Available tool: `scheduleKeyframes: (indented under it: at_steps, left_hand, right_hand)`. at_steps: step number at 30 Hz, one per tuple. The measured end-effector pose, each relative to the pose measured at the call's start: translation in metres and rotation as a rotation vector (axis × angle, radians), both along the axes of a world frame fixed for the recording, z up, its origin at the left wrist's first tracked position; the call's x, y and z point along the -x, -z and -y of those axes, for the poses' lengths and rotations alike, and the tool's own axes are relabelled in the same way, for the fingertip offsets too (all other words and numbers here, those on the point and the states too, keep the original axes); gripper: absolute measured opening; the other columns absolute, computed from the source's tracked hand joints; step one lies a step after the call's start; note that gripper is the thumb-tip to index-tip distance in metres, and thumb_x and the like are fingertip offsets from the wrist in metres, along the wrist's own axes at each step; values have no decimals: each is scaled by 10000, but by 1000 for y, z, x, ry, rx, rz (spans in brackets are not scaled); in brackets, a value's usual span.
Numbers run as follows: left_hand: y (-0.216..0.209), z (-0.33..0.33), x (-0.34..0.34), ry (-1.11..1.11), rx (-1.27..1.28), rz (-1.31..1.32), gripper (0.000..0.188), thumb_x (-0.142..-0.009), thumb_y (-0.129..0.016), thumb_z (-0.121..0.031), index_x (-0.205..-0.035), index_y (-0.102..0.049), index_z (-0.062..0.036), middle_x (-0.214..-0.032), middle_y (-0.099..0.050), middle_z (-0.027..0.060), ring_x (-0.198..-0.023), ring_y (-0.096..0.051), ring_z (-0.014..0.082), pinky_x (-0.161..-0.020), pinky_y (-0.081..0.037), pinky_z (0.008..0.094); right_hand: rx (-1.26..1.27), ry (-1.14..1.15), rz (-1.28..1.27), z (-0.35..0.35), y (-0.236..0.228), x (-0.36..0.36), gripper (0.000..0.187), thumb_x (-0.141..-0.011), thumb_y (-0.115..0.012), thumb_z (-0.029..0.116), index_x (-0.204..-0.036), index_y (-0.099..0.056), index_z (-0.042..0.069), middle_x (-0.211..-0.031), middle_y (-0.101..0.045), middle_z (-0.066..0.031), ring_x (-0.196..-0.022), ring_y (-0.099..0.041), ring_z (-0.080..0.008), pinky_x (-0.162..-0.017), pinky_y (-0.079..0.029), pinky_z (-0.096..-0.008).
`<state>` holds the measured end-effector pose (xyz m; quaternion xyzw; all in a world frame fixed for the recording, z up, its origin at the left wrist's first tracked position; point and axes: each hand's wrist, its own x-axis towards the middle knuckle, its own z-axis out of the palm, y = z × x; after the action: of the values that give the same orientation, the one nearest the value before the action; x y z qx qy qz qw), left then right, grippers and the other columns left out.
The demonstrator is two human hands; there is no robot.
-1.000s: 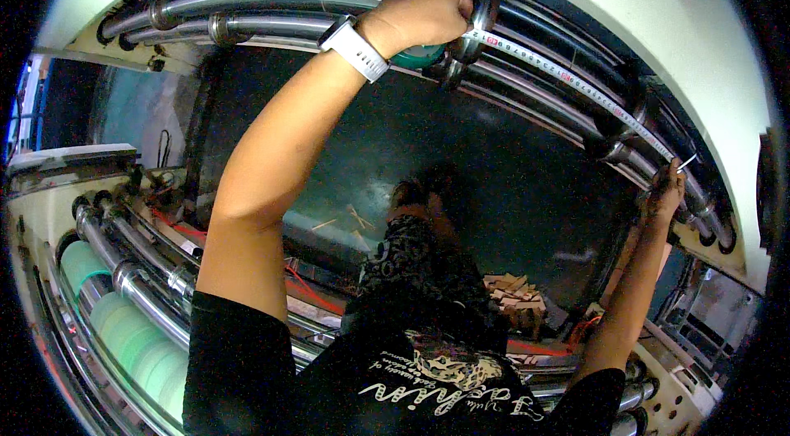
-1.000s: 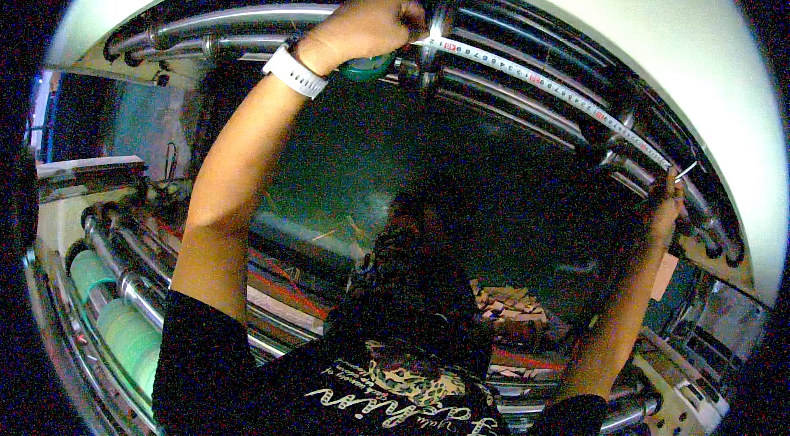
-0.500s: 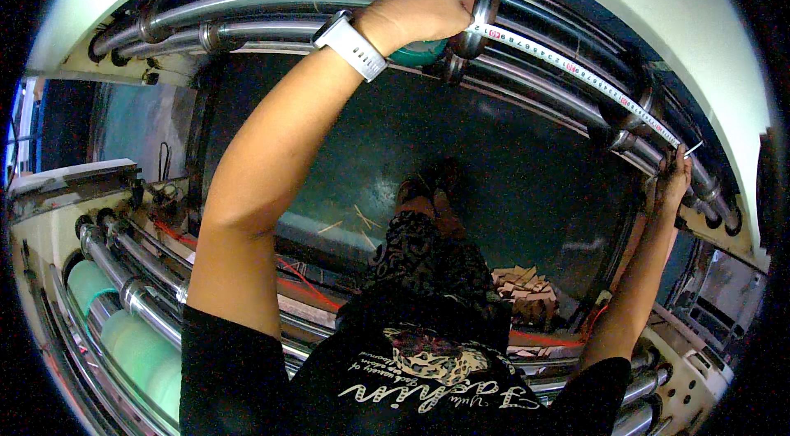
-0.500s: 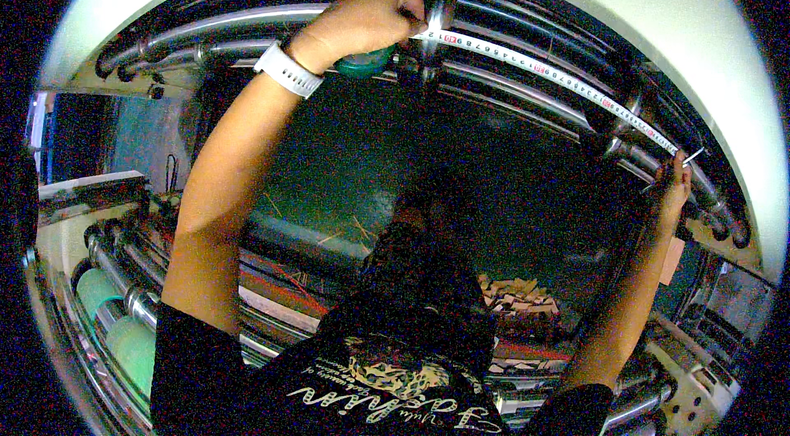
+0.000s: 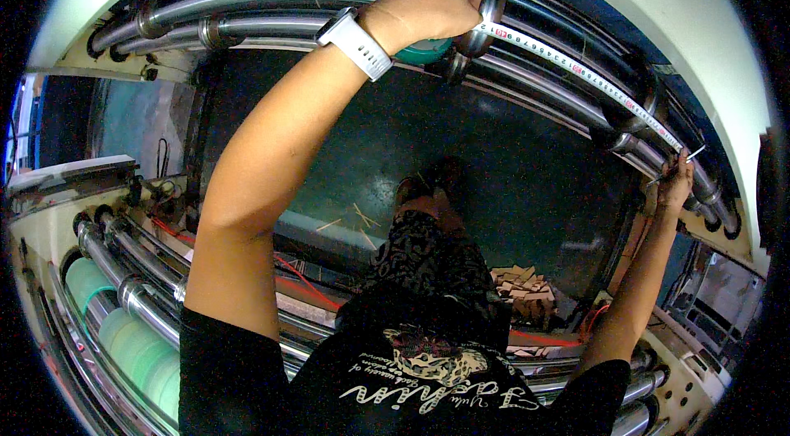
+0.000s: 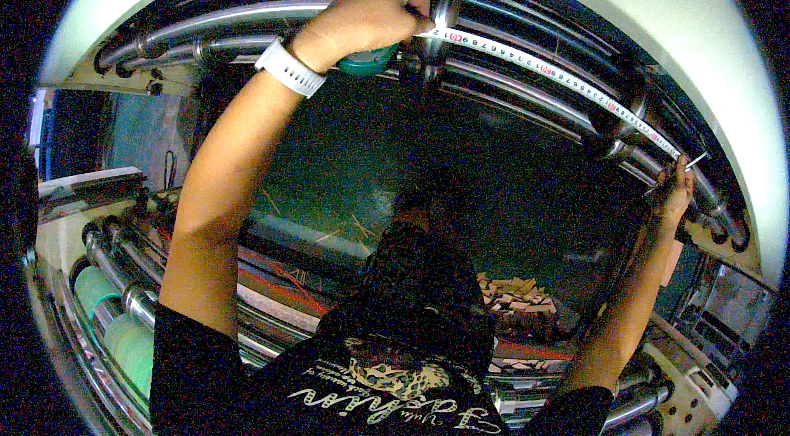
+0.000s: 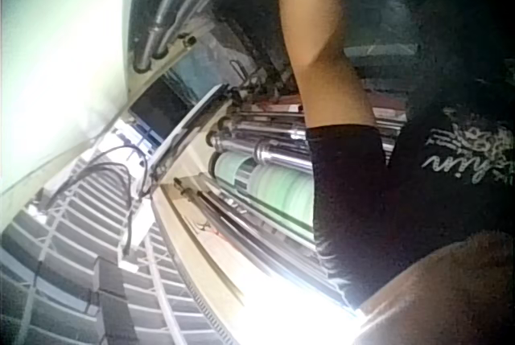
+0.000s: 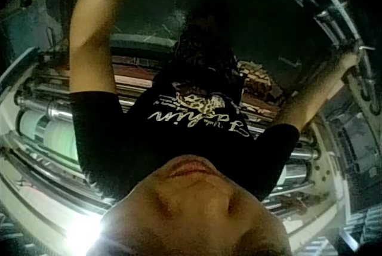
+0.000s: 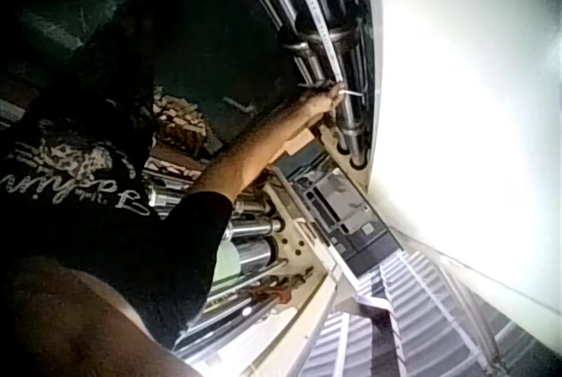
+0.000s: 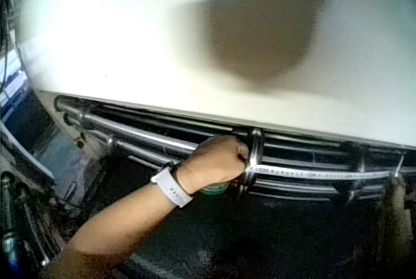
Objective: The person uses a measuring tape to check distances between metal rings on a large industrial printing or laminating machine, then uses a T-handle hex key to tighten screws on the ring clamps.
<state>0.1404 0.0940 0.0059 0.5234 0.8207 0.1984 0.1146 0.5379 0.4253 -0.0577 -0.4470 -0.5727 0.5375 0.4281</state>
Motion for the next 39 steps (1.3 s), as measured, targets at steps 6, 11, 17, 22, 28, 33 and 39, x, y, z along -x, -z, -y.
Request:
scheduleKeyframes:
  at_steps: [6,11,17,22,28,33,39]
  left_hand:
    - [0,0,-1,-5,4,13,196,-705,-598,-286,-792,-654,-121,-712,-615,140,-693,-590,307,-666,-454,397]
    - [0,0,0,3,0,14,181,-707,-595,-269,-776,-649,-111,-682,-610,129,-668,-588,290,-648,-451,394]
    - [0,0,1,-2,8,14,180,-708,-594,-262,-775,-648,-104,-685,-612,127,-670,-590,284,-647,-452,390]
    - [3,-2,1,2,-17,7,189,-709,-593,-261,-778,-649,-94,-695,-614,132,-675,-593,284,-652,-454,385]
    - [2,-1,2,12,-14,17,190,-708,-596,-255,-775,-649,-86,-696,-613,136,-673,-591,286,-649,-453,383]
    - [5,-2,4,15,-32,26,184,-705,-596,-244,-773,-648,-82,-688,-612,141,-656,-590,289,-632,-451,382]
    - [2,-1,3,5,-12,53,177,-691,-599,-245,-762,-652,-92,-666,-609,138,-636,-588,291,-622,-450,386]
  right_hand:
    - [-14,27,-21,4,-1,4,244,-778,-653,300,-700,-492,133,-664,-494,35,-573,-429,-61,-483,-327,-184]
    - [-8,11,-18,3,-3,3,225,-776,-654,298,-720,-519,127,-655,-503,37,-547,-432,-57,-463,-329,-182]
    - [-26,63,-23,13,-7,14,226,-784,-646,294,-716,-518,121,-629,-499,34,-504,-413,-58,-444,-316,-185]
    - [-29,-38,-46,2,-1,3,237,-786,-644,290,-697,-501,124,-610,-479,34,-476,-380,-57,-431,-291,-188]
    - [-10,-60,-54,-4,1,-1,262,-782,-650,284,-661,-470,137,-614,-475,35,-492,-377,-55,-436,-280,-187]
    - [0,-52,-63,-2,1,1,289,-777,-657,276,-634,-442,147,-637,-492,36,-531,-399,-48,-451,-285,-185]
    - [1,-24,-53,6,-3,5,226,-780,-654,265,-683,-498,132,-636,-505,34,-507,-399,-48,-441,-281,-180]
